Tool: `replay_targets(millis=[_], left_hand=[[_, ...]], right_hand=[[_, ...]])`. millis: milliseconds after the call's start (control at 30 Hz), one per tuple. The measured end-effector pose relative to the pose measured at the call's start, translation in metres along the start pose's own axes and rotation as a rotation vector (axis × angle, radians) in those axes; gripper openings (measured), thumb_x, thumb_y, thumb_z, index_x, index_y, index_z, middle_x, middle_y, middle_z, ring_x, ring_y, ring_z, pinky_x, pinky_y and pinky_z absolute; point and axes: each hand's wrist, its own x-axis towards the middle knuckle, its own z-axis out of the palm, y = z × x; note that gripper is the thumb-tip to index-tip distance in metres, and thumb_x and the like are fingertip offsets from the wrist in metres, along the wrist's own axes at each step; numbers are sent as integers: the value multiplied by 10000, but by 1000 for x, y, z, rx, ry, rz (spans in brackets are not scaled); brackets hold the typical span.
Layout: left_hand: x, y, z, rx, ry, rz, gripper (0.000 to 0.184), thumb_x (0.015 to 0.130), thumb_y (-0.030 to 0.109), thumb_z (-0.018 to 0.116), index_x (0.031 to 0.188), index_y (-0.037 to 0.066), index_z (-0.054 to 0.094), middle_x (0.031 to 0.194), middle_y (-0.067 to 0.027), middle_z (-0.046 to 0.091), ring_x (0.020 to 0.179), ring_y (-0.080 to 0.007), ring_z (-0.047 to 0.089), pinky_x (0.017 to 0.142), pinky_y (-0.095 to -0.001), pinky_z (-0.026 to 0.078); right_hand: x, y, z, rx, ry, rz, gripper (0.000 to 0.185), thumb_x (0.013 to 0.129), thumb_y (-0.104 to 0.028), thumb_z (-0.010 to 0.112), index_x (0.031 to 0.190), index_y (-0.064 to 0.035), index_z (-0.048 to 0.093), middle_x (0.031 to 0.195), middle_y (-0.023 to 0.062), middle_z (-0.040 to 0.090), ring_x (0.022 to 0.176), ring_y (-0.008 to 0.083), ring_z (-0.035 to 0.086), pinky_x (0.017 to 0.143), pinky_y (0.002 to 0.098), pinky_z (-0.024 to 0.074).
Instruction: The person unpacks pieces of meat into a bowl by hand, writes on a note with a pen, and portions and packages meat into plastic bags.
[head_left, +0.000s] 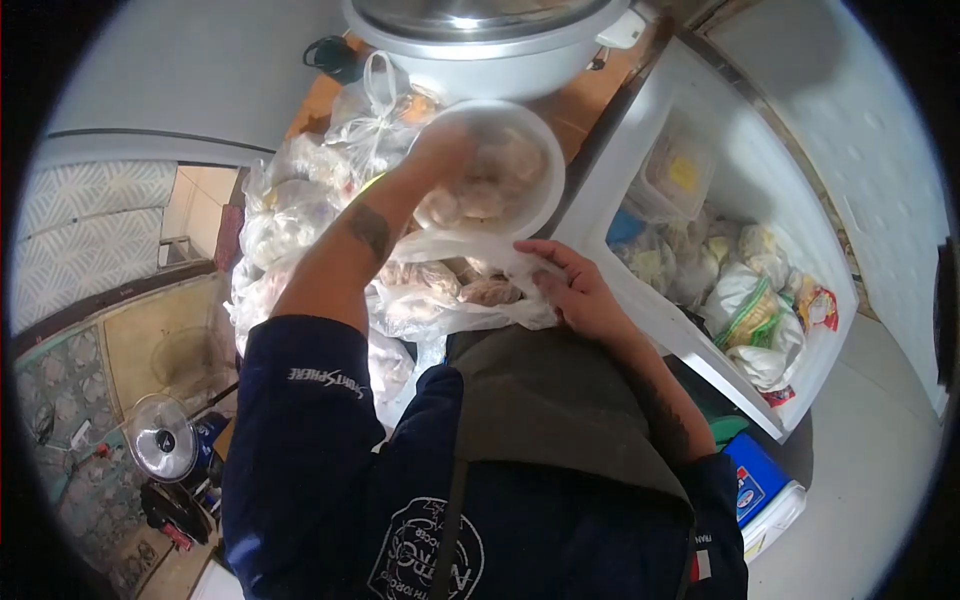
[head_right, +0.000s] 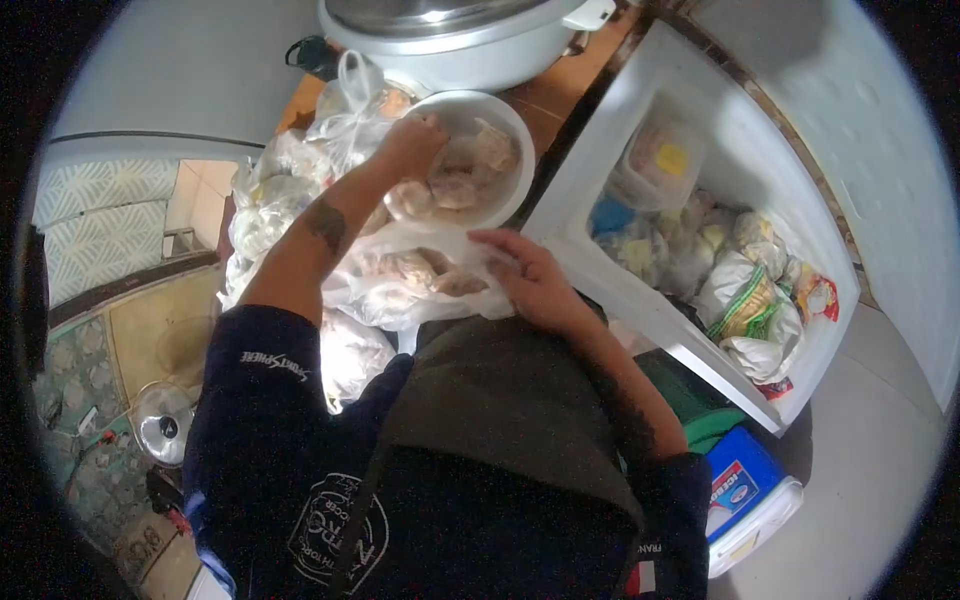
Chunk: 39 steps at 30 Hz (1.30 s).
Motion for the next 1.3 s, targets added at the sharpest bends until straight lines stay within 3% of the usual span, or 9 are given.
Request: replay_targets(millis=[200,400,533,633,767,967,1033,1133,1300], left_hand=[[-38,-39,-27,-697,55,-97,584,721,155,755,1285,47,652,1138,-212,683,943,-304,710,852,-390,587],[-183,-33,-2,-2190,-206,-96,841,618,12,842,1373,-17,474,1248,-163,609,1101,-275,644,922,-361,569],[-196,38,-71,-1419,-274,-7,507,763,165,851,1203,-3,665,1145,-99,686,1012,-196,662,857,-318,550],[-182,44,-115,-1257,-199,-61,334,840,51,752,1172,62,708,1060,-77,725,955,-177,678,877,-342,564],[-109,11,-109,-1127,64,-294,217,954,226,704,1040,27,712,895,-72,710,846,-138,656,710,-295,562],[22,47,5,-913,36,-277,805,756,550,781,1371,64,598,1455,-224,472,1292,-392,517,1058,-441,470],[25,76,-25,-939,-174,-660,936,664,575,817,1407,60,573,1508,-231,415,1366,-420,447,1129,-451,410],[39,88,6,-721,-13,-611,984,600,570,830,1386,32,585,1455,-227,482,1335,-398,491,1098,-437,442],[23,17,64,-1684,-58,-257,650,813,509,683,1229,12,638,1246,-148,632,1117,-284,630,945,-391,522]], right_hand=[[19,10,-8,92,127,-15,435,995,-55,543,1425,-110,524,906,-23,633,599,38,504,548,220,444],[15,-2,-3,126,56,-54,541,993,-60,548,1515,-131,426,918,-8,645,579,35,507,506,215,432],[16,0,3,123,-34,-94,548,995,-60,546,1524,-124,417,990,2,653,575,31,511,518,207,442],[4,-16,4,101,-170,64,524,996,-82,572,1503,-97,439,1023,-9,666,599,29,519,544,194,437],[1,-17,4,40,-204,90,479,999,-73,550,1473,-86,477,1094,6,667,591,29,510,545,198,440],[-7,2,-3,33,-79,34,467,997,-51,544,1460,-61,487,1172,16,653,811,29,573,682,186,466],[-10,8,-5,36,-53,-3,464,995,-49,546,1456,-59,491,1187,18,650,848,29,574,704,185,466],[-10,20,-10,68,-19,-76,460,995,-53,543,1453,-69,497,1153,12,650,785,24,560,661,185,454],[-10,17,-15,128,17,15,451,1012,-82,519,1462,-108,496,885,-16,623,578,28,494,543,212,417]])
